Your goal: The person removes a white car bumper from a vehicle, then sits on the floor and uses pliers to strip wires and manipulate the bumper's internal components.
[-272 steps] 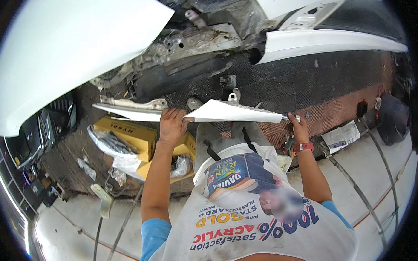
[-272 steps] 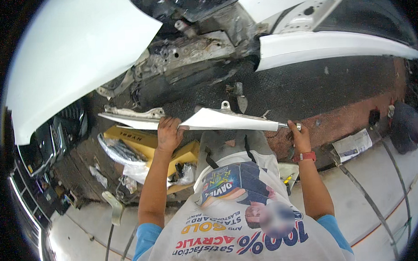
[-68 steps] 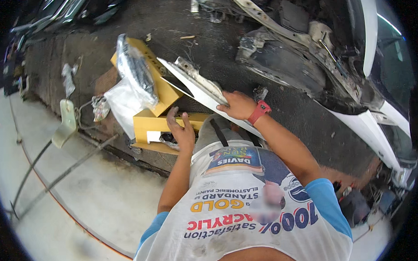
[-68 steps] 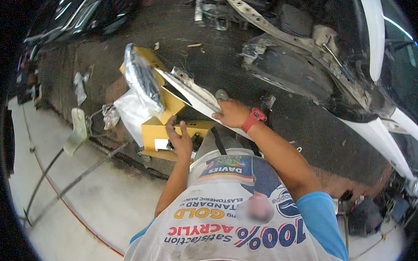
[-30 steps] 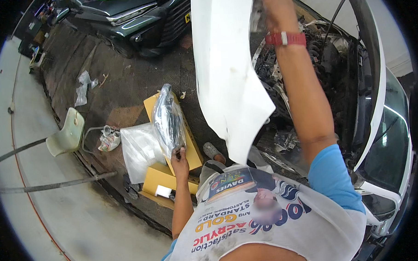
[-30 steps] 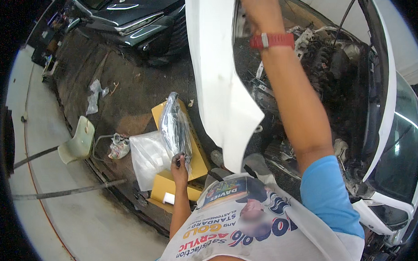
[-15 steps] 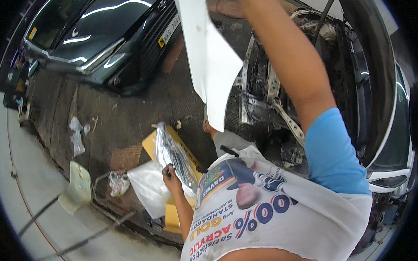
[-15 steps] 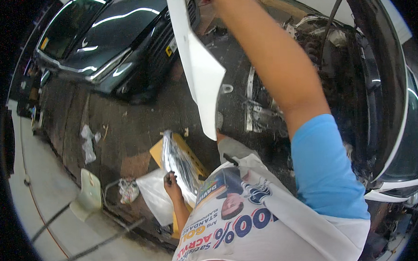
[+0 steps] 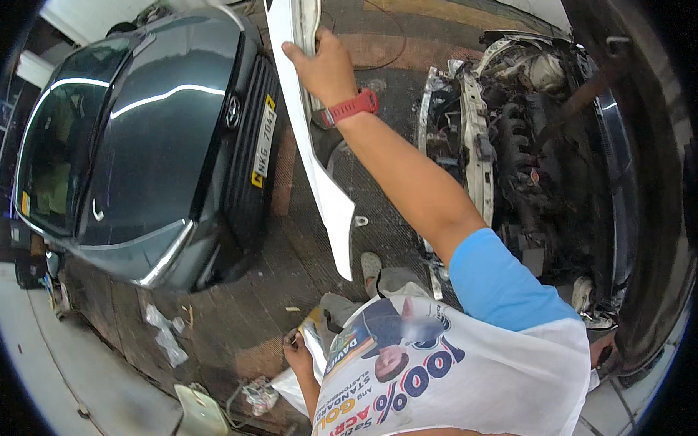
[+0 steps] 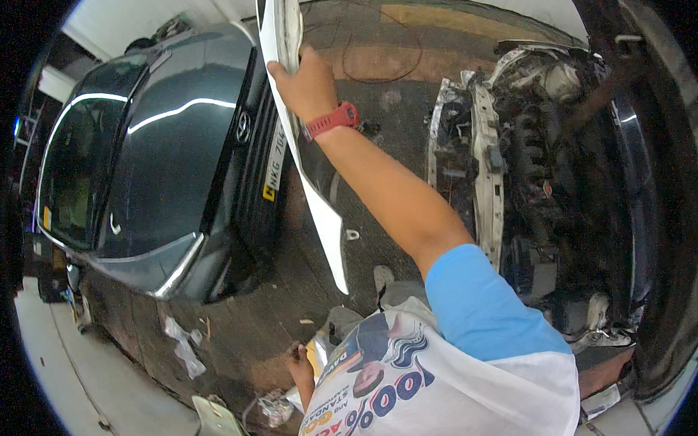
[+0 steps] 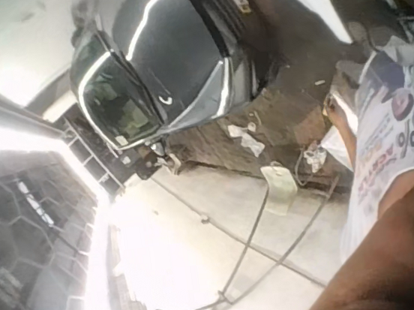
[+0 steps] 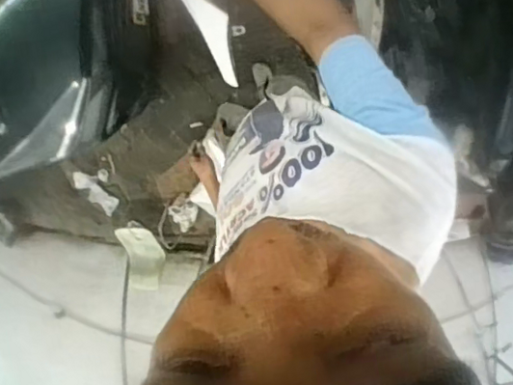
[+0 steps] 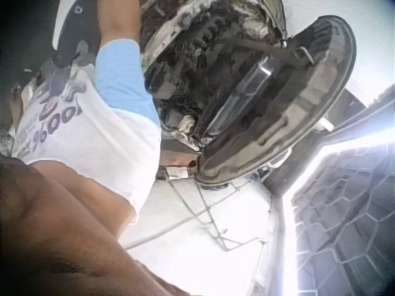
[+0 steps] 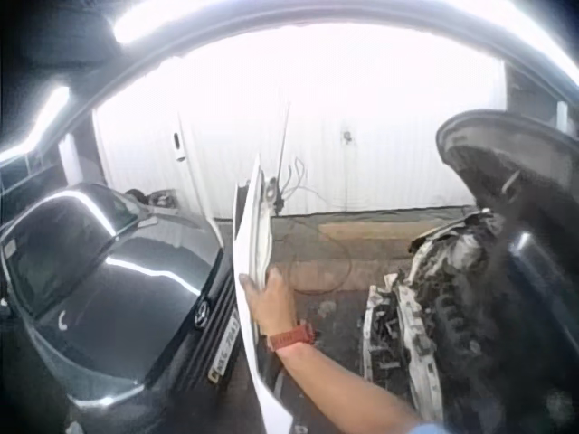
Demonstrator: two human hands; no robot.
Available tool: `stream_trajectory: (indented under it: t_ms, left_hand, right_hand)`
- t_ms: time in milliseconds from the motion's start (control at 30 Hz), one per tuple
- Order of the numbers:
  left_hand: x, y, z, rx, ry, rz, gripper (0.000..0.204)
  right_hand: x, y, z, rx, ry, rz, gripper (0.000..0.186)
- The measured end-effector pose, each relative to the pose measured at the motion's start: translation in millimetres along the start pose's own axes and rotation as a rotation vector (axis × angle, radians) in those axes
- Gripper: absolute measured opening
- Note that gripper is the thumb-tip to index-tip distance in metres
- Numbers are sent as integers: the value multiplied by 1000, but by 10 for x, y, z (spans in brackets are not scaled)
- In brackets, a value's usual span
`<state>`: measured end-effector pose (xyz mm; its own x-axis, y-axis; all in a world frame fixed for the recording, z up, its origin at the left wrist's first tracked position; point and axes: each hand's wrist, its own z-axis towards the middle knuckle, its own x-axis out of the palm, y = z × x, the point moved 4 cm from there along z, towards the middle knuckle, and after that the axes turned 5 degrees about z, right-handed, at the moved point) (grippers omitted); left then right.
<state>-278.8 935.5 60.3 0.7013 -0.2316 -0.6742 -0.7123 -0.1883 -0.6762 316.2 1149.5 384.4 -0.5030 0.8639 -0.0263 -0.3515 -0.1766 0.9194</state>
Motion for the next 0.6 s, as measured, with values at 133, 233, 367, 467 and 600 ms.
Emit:
stream_trajectory:
  t_ms: [133,233,367,467,600]
  left_hand:
    - [-21,-885,724,42,100,-26,27]
    - [107,-1033,1454,96,168,88,30]
    - [405,-1172,2630,102,275,107,31]
    - [610,-1376,3660,203,380,159,29]
    - [1019,-2692,4690,347,440,183,31]
  right_hand:
    - [279,-253,584,29,-28,8,41]
    - [355,-471,1047,16,-82,-40,39]
    - [531,-848,1821,0,-125,-73,39]
    - [606,-1139,2474,-86,-163,-109,39]
    - [586,-1188,3245,-35,-177,-182,39]
